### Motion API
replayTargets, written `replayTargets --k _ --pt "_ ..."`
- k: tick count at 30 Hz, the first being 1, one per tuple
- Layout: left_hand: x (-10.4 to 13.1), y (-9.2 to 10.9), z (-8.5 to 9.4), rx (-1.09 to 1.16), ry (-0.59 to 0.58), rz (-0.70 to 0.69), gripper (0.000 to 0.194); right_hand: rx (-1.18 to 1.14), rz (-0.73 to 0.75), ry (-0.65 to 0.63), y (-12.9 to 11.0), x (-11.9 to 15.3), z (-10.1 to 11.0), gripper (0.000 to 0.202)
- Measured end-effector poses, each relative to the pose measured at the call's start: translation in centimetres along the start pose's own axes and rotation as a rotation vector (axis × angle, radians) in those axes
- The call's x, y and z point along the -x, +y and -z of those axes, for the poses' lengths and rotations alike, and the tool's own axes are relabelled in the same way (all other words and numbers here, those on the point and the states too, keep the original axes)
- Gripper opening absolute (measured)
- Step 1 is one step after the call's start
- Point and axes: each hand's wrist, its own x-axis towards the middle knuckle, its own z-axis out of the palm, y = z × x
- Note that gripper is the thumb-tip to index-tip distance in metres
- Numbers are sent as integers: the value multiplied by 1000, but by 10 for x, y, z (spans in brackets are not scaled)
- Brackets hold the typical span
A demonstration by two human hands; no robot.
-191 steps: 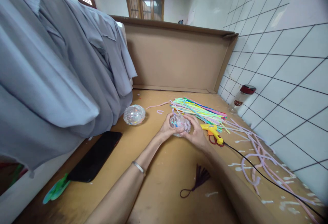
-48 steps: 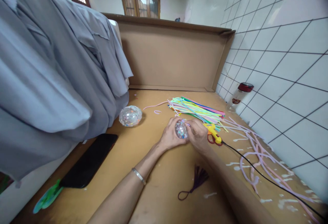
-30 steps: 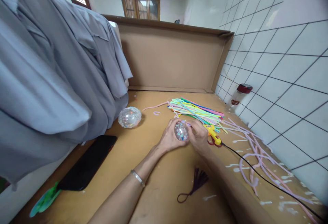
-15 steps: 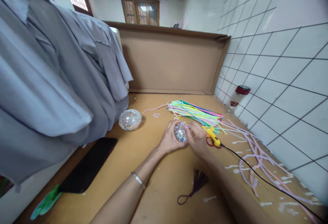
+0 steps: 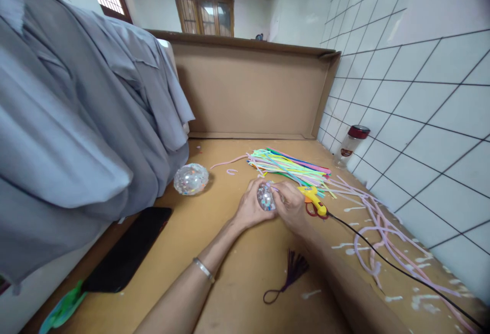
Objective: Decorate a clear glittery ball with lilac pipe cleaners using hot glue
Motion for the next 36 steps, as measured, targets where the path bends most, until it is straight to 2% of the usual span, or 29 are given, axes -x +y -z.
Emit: replayTargets --k 5,12,17,19,21,24,26,28,30,36 --pt "1 -1 -1 7 6 34 80 6 3 7 1 0 -1 17" --pt "0 -1 0 44 -1 34 73 -18 9 17 0 0 -2 17" --pt "-1 -6 1 72 52 148 75 -23 -36 36 0 -5 3 17" --pt "-2 -8 2 81 85 216 77 102 -125 43 6 -10 10 20" --pt "-2 -9 3 91 107 264 78 330 -284 -14 15 -14 19 22" --pt "-2 -11 5 96 120 294 79 720 -535 -271 26 -14 34 28" --pt "-1 -10 5 95 124 305 80 878 -663 -453 30 -10 41 39" --pt "-2 -9 6 98 128 313 79 932 -752 -563 32 -4 45 48" --pt "-2 -8 6 110 133 321 79 923 -803 -604 34 1 45 52" --pt "1 -8 7 133 138 347 81 786 -967 -528 45 2 48 48"
